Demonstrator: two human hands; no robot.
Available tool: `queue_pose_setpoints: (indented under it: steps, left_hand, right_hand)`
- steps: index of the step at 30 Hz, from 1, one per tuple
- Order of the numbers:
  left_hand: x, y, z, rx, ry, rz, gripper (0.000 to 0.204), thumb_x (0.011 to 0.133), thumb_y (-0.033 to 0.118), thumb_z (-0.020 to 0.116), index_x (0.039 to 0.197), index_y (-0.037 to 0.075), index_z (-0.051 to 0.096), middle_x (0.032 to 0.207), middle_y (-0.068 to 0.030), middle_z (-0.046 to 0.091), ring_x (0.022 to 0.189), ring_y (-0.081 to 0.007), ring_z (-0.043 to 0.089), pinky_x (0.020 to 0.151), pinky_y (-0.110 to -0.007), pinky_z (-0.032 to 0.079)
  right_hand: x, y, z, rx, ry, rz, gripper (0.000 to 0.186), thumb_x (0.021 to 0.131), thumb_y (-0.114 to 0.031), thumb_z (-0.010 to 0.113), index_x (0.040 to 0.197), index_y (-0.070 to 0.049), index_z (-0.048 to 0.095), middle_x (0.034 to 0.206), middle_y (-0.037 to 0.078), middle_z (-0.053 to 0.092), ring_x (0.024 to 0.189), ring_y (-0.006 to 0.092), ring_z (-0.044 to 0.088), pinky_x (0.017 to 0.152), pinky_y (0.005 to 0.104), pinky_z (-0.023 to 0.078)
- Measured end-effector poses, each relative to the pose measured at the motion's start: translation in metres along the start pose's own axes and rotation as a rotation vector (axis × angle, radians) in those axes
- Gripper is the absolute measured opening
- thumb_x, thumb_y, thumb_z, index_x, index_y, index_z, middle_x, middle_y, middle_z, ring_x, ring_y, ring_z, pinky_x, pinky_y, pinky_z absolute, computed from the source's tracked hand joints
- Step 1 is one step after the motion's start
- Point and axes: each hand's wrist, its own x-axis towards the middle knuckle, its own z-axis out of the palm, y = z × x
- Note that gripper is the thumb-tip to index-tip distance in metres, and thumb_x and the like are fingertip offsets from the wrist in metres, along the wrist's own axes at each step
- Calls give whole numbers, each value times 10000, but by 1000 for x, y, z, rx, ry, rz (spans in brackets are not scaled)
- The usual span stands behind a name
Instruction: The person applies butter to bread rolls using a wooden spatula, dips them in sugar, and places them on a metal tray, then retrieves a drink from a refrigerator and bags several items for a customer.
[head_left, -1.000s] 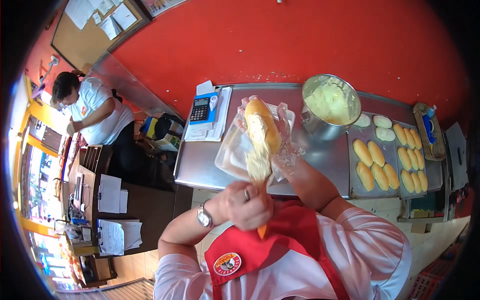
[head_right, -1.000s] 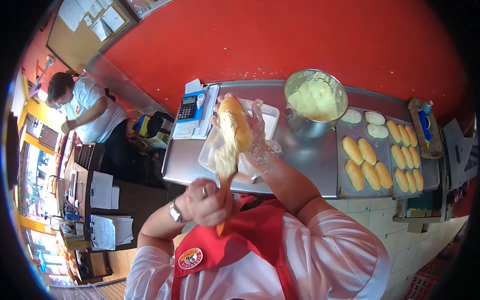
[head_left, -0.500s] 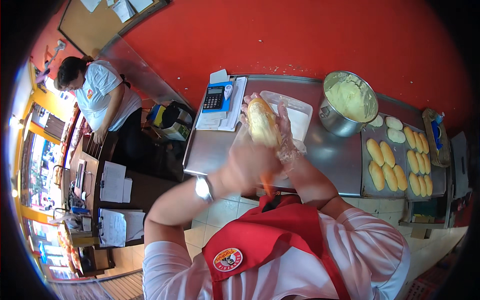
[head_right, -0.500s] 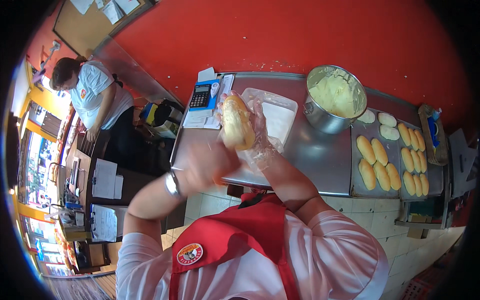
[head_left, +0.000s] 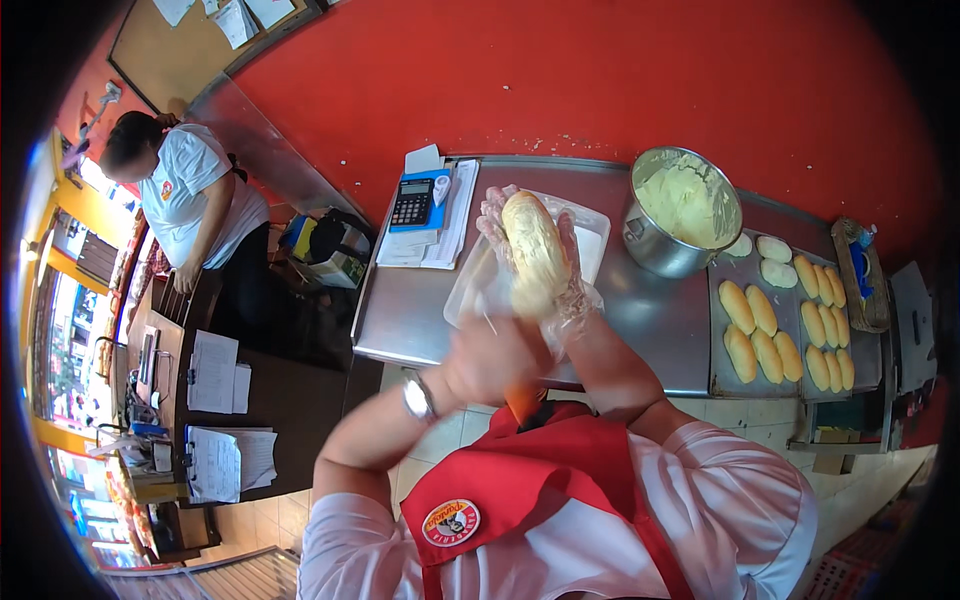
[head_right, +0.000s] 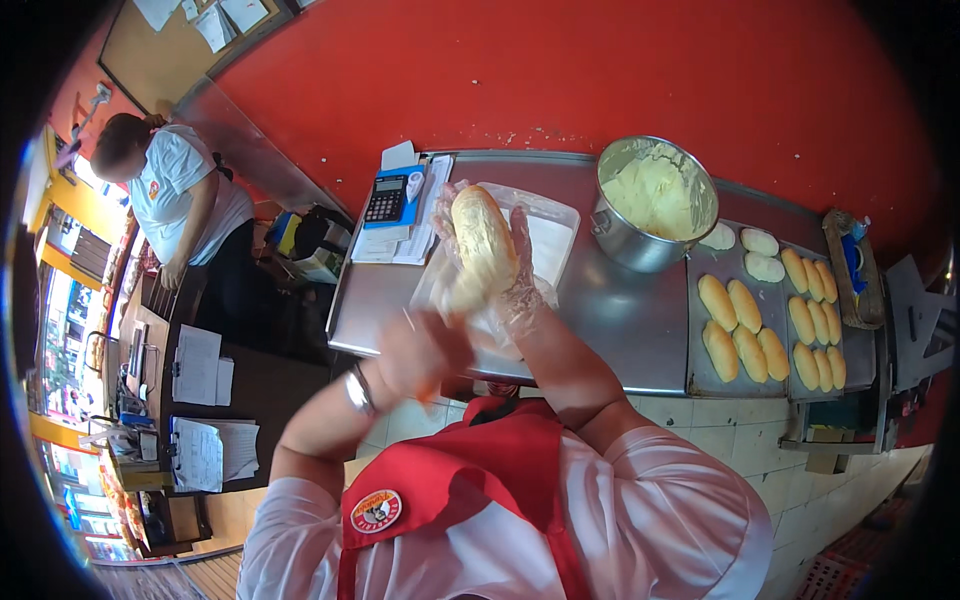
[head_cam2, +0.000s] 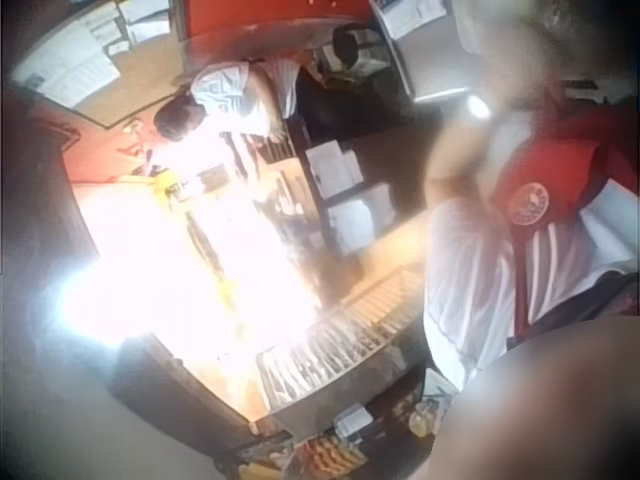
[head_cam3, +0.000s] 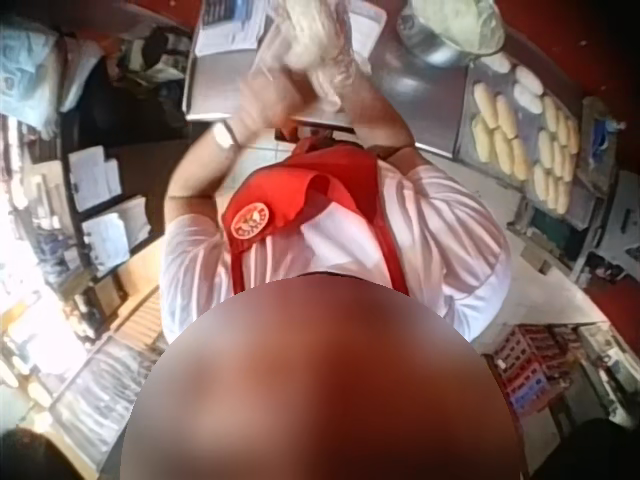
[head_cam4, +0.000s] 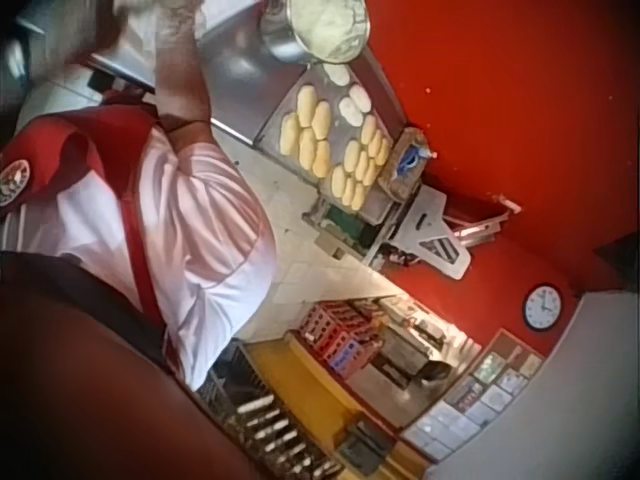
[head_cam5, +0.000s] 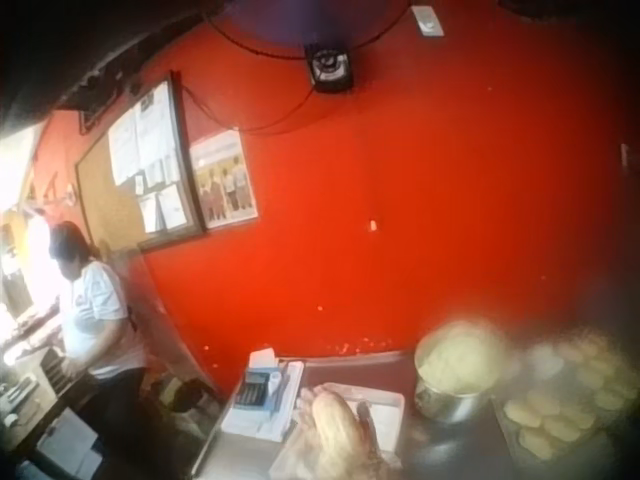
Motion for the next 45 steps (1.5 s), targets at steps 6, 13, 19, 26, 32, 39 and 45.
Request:
queue_pose_setpoints:
  steps: [6,13,19,26,32,39,45]
  left_hand:
    - [53,-72,6,-1096,595,-498,198,894,74,575,701,49,540,635,-13,552,515,-82,485,457,-247,397]
    - [16,-17,6,-120,364,-88,169,814,66,638,663,56,563,541,-30,526,468,-174,538,473,-292,476]
    - [54,-31,7,-771,288,-212,108,793,86,644,711,19,629,581,-48,586,529,-117,552,519,-293,461]
    - [66,-32,16,-423,154,23,138,786,171,688,786,54,616,711,-32,595,667,-129,609,580,-326,490]
    - [3,2,19,-470,65,338,17,782,87,597,769,80,605,675,-17,555,606,-158,581,535,-304,460]
    - [75,-48,8,-935,511,-437,238,904,141,638,700,51,552,565,34,498,468,-39,443,439,-206,333]
    - [75,-71,10,-591,453,-438,212,856,104,685,682,16,599,638,-62,609,617,-65,537,564,-269,442]
  right_hand:
    - [-9,9,37,111,-24,161,797,918,-577,491,1471,-43,283,1523,162,291,1393,312,321,1176,478,243]
    - [-5,-3,3,5,29,105,866,884,-677,446,1425,-6,356,1436,194,401,1315,328,409,1140,498,293]
    - [-19,-2,24,14,13,226,894,891,-723,354,1428,-8,364,1452,194,395,1295,303,446,1112,498,323]
    - [-18,-11,12,-271,199,150,882,846,-738,409,1352,-17,461,1317,150,543,1147,296,571,1001,471,455]
    - [-17,-3,9,-167,77,263,864,874,-687,431,1401,-4,389,1336,173,521,1152,291,561,1006,443,453]
    - [-12,-4,3,-176,32,263,929,795,-688,579,1419,-31,374,1289,165,535,1144,290,559,1001,420,464]
    - [-15,5,15,-135,39,349,938,822,-716,497,1384,29,403,1331,198,511,1197,282,539,1035,416,440]
